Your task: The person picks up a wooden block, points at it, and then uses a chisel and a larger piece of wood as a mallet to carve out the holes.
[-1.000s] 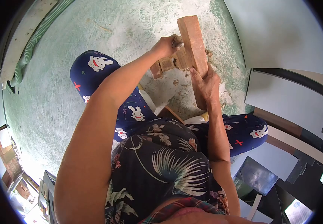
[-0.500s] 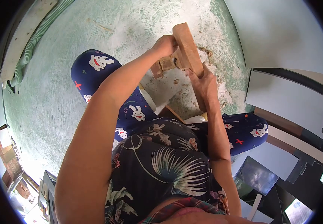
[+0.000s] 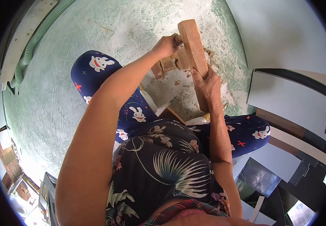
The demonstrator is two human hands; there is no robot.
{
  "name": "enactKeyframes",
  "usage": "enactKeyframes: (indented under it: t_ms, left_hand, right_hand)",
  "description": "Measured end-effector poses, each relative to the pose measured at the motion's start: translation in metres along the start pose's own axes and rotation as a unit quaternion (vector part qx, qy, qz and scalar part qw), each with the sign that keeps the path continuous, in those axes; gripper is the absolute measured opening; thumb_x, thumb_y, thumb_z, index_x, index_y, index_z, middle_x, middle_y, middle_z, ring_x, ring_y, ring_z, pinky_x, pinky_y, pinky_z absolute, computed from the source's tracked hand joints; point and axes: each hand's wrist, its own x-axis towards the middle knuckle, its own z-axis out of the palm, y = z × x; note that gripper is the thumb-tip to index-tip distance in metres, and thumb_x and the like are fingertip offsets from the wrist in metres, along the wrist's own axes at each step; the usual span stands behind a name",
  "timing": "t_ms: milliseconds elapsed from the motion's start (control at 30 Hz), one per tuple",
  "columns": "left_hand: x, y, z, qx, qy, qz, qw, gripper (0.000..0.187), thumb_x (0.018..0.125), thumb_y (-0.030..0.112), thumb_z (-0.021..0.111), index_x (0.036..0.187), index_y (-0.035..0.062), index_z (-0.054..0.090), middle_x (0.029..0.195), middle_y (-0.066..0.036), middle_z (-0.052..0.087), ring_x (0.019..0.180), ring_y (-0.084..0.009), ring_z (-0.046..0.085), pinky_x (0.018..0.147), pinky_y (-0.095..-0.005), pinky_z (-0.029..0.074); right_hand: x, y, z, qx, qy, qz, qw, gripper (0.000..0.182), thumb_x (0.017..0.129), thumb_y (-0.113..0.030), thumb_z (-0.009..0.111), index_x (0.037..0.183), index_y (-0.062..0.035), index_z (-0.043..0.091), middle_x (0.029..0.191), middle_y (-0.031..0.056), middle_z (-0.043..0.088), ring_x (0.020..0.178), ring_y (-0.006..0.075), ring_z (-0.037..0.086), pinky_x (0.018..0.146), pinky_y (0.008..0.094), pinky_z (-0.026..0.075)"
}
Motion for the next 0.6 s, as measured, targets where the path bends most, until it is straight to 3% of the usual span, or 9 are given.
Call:
enactKeyframes:
  t_ms: [100, 200, 333, 600]
  left_hand:
    - [-0.002, 0.0, -0.002, -0.006, 0.001, 0.013, 1.0, 0.038, 0.081, 0.017, 0.067, 0.113, 0.0013, 0.055, 0.089, -0.017, 0.066, 0.083, -0.0293, 0.066, 0.075, -0.0387, 0.051]
    - [-0.006, 0.018, -0.011, -0.003, -0.034, -0.033, 0.999, 0.035, 0.081, 0.016, 0.064, 0.111, 0.0, 0.057, 0.093, -0.019, 0.066, 0.087, -0.0313, 0.066, 0.077, -0.0392, 0.051]
    - [0.002, 0.005, 0.0, 0.077, -0.064, -0.037, 0.994, 0.035, 0.084, 0.018, 0.061, 0.116, 0.0039, 0.056, 0.098, -0.017, 0.067, 0.095, -0.0328, 0.064, 0.081, -0.0405, 0.052]
    - [0.006, 0.005, -0.008, 0.093, 0.004, -0.013, 0.996, 0.03, 0.08, 0.017, 0.066, 0.107, 0.0049, 0.058, 0.091, -0.018, 0.067, 0.091, -0.0353, 0.064, 0.076, -0.0427, 0.051]
  right_hand:
    - [-0.001, 0.001, 0.001, 0.009, -0.01, -0.001, 1.0, 0.054, 0.081, -0.03, 0.071, 0.121, 0.0025, 0.057, 0.089, 0.0238, 0.068, 0.081, 0.0282, 0.069, 0.071, 0.0372, 0.053]
    - [-0.005, -0.004, 0.005, 0.027, 0.013, -0.018, 0.999, 0.053, 0.081, -0.031, 0.07, 0.121, 0.0016, 0.057, 0.088, 0.0234, 0.068, 0.08, 0.0294, 0.069, 0.071, 0.0377, 0.053]
    - [-0.003, -0.004, 0.011, 0.012, -0.004, -0.009, 1.0, 0.054, 0.081, -0.033, 0.069, 0.122, -0.0001, 0.057, 0.088, 0.0237, 0.068, 0.081, 0.0323, 0.068, 0.072, 0.0389, 0.052]
    - [0.001, 0.006, 0.003, -0.005, 0.011, 0.021, 1.0, 0.054, 0.081, -0.033, 0.07, 0.121, 0.0004, 0.057, 0.088, 0.0242, 0.067, 0.082, 0.0332, 0.068, 0.073, 0.039, 0.052]
